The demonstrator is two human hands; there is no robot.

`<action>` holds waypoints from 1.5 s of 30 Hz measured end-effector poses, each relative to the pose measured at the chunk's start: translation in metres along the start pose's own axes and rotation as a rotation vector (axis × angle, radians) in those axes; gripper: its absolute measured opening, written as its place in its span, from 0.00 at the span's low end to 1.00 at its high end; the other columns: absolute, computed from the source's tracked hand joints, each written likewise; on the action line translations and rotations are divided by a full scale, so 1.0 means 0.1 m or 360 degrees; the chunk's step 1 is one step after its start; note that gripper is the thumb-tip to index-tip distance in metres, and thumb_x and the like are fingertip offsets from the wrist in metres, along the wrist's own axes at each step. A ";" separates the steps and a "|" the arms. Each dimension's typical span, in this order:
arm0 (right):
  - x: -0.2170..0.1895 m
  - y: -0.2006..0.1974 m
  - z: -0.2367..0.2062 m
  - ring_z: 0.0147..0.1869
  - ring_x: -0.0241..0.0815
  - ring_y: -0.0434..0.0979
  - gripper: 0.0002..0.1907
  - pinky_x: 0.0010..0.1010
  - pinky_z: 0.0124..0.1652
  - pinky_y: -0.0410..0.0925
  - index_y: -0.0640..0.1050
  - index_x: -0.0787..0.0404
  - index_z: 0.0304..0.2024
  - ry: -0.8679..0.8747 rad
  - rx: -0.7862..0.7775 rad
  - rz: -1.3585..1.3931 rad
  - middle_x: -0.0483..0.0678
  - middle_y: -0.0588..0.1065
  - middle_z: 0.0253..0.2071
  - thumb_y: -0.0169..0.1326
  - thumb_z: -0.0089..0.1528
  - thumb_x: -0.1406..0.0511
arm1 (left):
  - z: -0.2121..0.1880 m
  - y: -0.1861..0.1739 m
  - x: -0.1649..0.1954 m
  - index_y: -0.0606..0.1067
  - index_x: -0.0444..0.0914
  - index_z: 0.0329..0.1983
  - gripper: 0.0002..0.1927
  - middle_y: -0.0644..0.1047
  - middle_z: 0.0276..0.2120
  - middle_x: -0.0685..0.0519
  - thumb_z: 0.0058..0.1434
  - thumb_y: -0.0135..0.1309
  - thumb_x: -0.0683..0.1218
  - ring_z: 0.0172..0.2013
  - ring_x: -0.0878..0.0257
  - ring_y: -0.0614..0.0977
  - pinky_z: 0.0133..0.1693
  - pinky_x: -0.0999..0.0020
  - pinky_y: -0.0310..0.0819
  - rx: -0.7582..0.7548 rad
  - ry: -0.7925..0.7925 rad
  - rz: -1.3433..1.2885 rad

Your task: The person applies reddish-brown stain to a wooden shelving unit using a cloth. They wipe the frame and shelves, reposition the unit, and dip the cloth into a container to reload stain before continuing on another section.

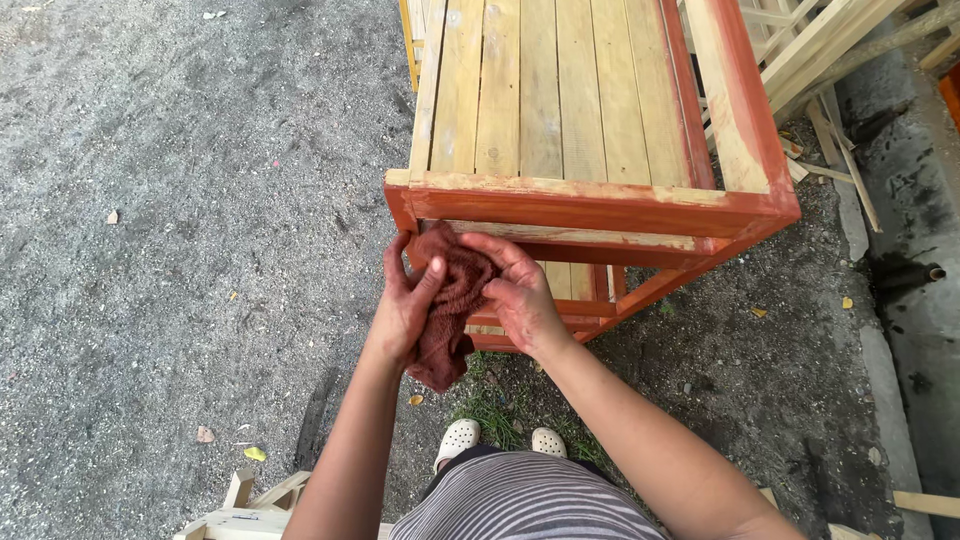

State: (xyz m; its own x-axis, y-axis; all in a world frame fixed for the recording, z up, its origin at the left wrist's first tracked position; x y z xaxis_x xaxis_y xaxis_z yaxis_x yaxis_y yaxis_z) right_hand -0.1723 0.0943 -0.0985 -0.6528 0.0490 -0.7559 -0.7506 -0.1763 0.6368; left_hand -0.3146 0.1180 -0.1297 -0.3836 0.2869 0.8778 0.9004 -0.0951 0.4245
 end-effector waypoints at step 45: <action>0.78 -0.75 -0.68 0.48 0.34 0.81 0.24 0.31 0.50 0.75 0.75 0.69 0.56 0.0713 -0.0163 -0.0840 0.48 0.81 0.47 0.64 0.58 0.68 | 0.59 0.34 0.04 0.71 0.37 0.57 0.20 0.68 0.68 0.45 0.62 0.47 0.44 0.40 0.44 0.85 0.35 0.49 0.81 0.0465 0.0658 0.2572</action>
State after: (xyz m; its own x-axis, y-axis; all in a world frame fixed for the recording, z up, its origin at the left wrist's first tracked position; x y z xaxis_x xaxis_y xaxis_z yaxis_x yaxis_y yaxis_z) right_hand -0.1597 0.0450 -0.2152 -0.0824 -0.2527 -0.9640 -0.9280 -0.3332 0.1666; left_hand -0.2734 0.1716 -0.1248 0.9176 -0.1749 0.3569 0.3841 0.1597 -0.9094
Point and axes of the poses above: each hand's wrist, its own z-axis towards the middle knuckle, its own y-axis out of the palm, x = y × z, the point moved 10 cm from there along z, towards the middle knuckle
